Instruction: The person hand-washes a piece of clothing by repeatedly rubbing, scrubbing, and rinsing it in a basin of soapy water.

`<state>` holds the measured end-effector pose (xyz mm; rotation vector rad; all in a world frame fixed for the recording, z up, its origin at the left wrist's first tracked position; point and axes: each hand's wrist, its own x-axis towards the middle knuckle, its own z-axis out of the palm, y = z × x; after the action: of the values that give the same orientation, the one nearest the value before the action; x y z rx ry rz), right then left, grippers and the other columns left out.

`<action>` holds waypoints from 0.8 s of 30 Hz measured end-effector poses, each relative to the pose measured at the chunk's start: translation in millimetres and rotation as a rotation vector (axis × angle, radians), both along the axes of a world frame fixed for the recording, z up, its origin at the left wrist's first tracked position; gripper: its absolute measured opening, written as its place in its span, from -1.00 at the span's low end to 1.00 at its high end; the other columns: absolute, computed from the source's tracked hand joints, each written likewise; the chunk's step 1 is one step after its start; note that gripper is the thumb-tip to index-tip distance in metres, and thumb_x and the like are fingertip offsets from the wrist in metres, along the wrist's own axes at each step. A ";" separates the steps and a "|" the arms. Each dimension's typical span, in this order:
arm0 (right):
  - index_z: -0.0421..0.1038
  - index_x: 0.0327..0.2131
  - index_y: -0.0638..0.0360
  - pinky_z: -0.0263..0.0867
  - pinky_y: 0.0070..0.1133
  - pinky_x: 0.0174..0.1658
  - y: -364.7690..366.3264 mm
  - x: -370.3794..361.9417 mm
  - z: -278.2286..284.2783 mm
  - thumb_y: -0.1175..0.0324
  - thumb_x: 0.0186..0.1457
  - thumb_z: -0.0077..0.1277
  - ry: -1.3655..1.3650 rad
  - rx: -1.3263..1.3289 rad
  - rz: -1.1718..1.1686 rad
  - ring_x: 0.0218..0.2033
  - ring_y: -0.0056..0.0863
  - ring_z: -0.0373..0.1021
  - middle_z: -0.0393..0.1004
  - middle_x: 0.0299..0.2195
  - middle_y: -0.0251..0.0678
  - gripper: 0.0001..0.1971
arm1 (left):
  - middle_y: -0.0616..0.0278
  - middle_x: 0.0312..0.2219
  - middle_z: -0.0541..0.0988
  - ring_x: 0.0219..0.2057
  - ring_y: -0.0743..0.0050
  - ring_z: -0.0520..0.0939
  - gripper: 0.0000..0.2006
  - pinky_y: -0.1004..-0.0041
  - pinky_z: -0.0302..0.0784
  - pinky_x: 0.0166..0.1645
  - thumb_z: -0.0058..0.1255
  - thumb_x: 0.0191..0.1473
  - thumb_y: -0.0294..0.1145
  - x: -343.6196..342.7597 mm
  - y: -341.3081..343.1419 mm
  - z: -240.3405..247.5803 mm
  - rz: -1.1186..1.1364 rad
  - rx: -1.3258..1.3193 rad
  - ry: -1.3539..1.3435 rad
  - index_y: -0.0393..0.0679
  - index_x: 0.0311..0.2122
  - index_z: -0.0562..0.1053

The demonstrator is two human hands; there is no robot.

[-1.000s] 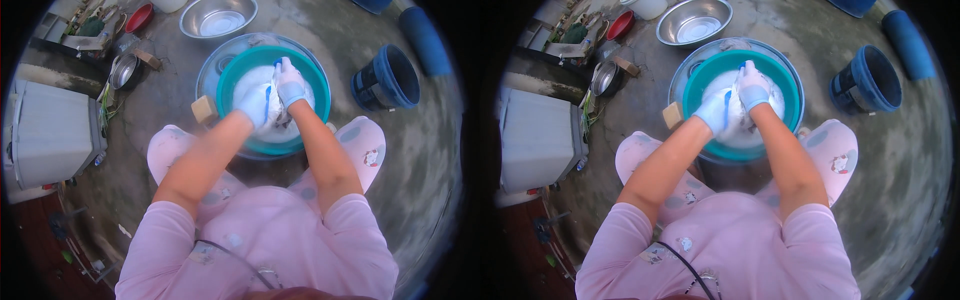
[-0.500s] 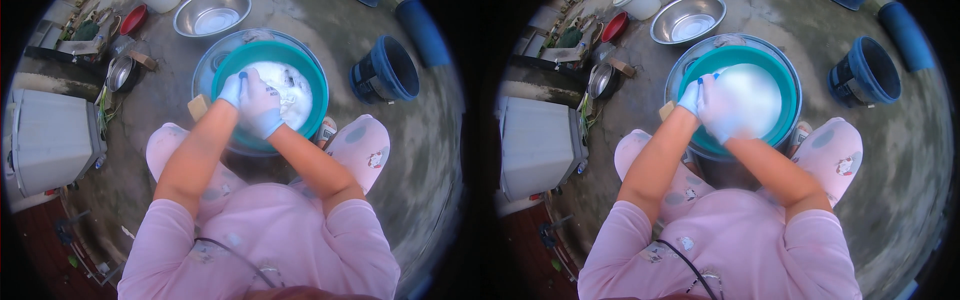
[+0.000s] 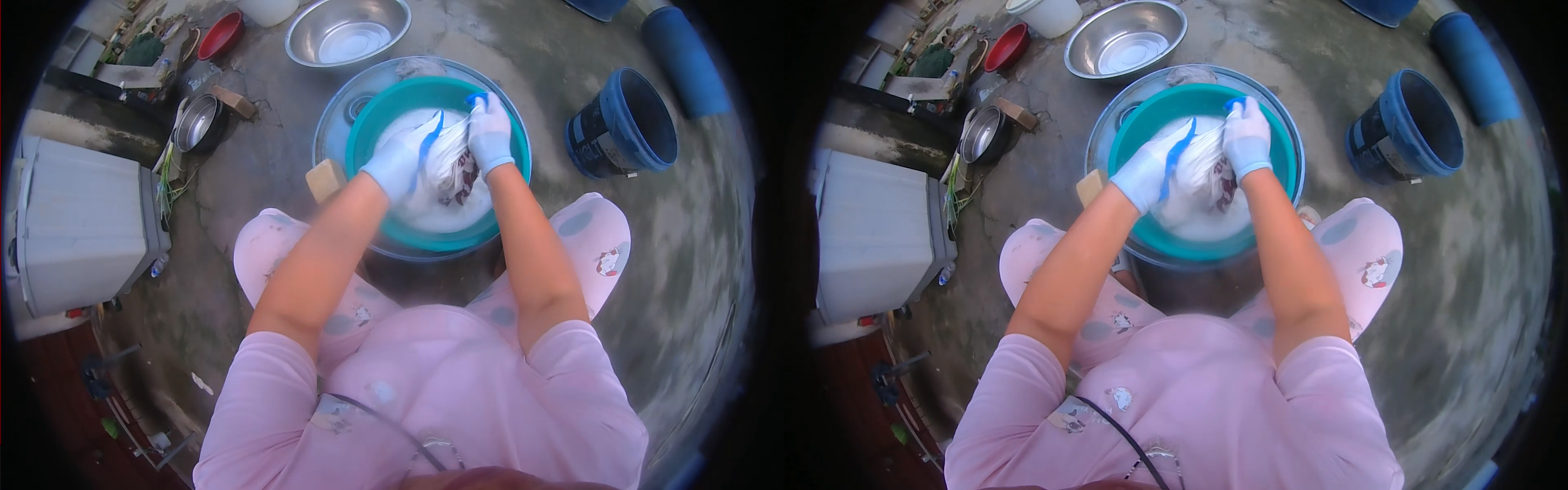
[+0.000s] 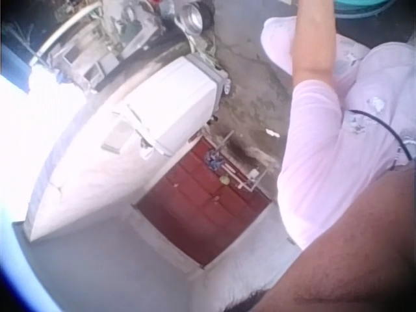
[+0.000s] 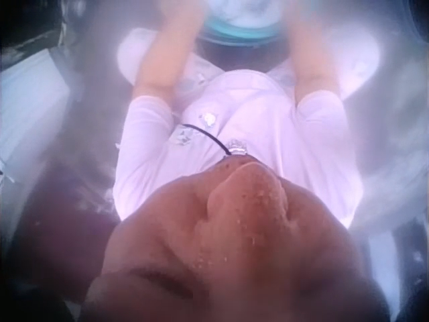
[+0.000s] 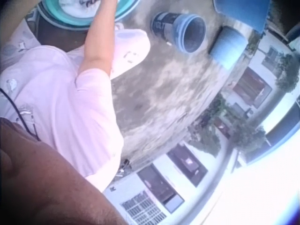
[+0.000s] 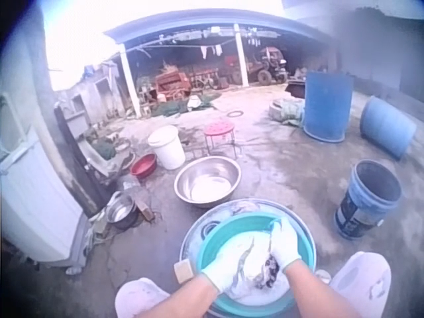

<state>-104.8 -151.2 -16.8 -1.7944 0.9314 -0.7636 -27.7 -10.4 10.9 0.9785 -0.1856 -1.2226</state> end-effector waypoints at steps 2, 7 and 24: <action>0.46 -0.29 0.27 0.26 -0.53 -0.19 -19.5 -3.3 12.0 0.31 0.22 -0.19 -0.258 0.163 0.070 -0.34 -0.45 0.35 0.48 -0.37 -0.27 -0.75 | 0.12 -0.05 0.50 -0.05 0.35 0.52 -0.58 0.47 0.41 0.04 0.04 0.11 -0.27 7.0 3.8 21.2 -0.206 0.020 -0.378 -0.26 0.04 0.39; 0.50 -0.26 0.22 0.17 -0.73 -0.37 -12.0 -14.8 95.2 0.37 0.18 -0.10 -0.548 0.175 0.249 -0.48 -0.71 0.23 0.32 -0.51 -0.48 -0.81 | -0.05 -0.03 0.47 0.01 0.19 0.47 -0.33 0.40 0.30 0.11 0.20 -0.14 -0.01 29.7 40.6 -49.3 -0.408 0.518 -1.338 -0.26 0.03 0.39; 0.02 0.26 0.15 -0.06 -0.44 0.29 30.8 -25.7 74.6 0.08 -0.03 0.20 0.134 -0.361 0.762 0.26 -0.14 0.04 0.11 0.23 -0.02 -0.15 | 0.16 -0.27 0.56 -0.28 0.44 0.59 -0.73 0.47 0.54 -0.15 -0.03 0.17 -0.29 65.5 43.3 27.6 -0.024 -0.310 -0.121 -0.26 -0.12 0.45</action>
<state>-130.4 -120.3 57.8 -2.3119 0.1313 -0.3270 37.8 32.9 38.5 0.7802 -0.4697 -1.1170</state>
